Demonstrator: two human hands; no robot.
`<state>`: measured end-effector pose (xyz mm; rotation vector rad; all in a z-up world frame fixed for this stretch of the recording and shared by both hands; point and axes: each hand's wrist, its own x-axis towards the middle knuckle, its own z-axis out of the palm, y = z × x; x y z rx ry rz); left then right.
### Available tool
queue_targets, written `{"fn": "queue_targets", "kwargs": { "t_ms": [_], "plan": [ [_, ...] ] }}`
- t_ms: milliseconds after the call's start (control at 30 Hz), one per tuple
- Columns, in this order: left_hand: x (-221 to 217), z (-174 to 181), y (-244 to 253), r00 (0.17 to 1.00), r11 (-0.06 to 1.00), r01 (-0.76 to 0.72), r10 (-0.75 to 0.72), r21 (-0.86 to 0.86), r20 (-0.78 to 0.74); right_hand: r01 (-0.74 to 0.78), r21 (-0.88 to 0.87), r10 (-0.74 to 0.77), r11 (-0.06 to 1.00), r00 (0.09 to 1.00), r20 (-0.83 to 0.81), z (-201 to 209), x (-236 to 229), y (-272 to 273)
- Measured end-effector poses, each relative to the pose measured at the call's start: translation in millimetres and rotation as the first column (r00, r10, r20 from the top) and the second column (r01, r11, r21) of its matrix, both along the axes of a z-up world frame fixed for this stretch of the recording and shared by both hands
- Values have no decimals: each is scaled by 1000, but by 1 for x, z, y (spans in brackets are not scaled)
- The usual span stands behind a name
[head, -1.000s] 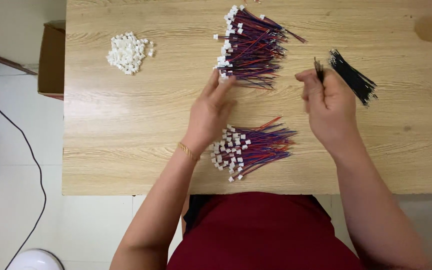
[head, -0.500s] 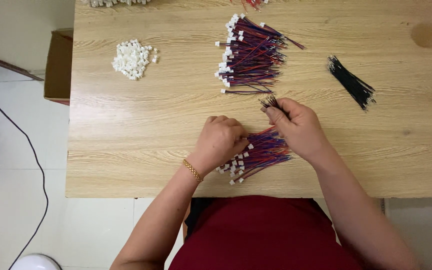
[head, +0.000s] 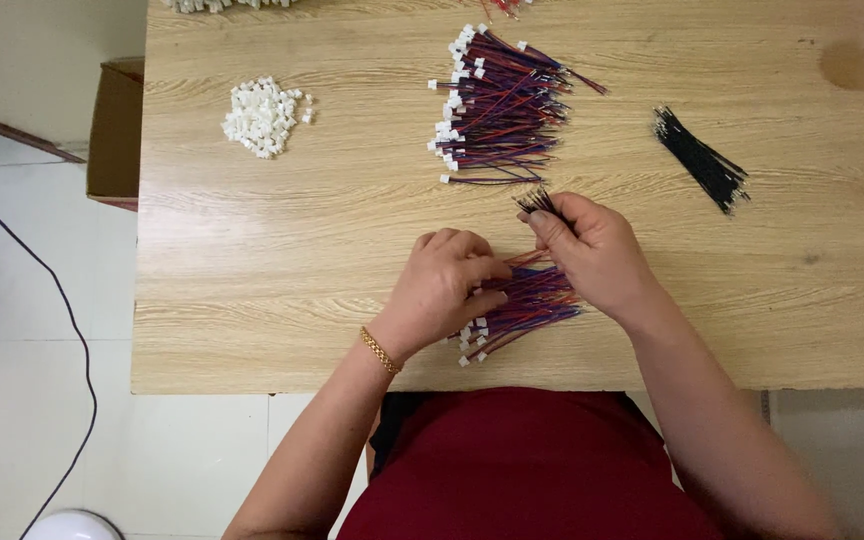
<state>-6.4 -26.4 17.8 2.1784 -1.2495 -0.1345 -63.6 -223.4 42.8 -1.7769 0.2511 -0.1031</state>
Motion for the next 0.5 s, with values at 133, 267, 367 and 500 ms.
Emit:
{"fn": "queue_targets", "kwargs": {
  "t_ms": [133,267,367,500],
  "plan": [
    [-6,-23,-5,998,999,14,-16,31,65,-10,-27,10,1000,1000,3,0,-1,0],
    [-12,-35,-11,982,997,-48,35,68,188,-4,-14,3,1000,1000,-31,2,-3,2],
    [-13,-34,-13,980,995,-72,59,64,188,-15,-4,15,1000,998,-58,12,0,5],
    [-8,-24,-8,999,997,-52,52,50,0,-16,-3,16,1000,998,-68,-7,-4,-4]
  ]
}}
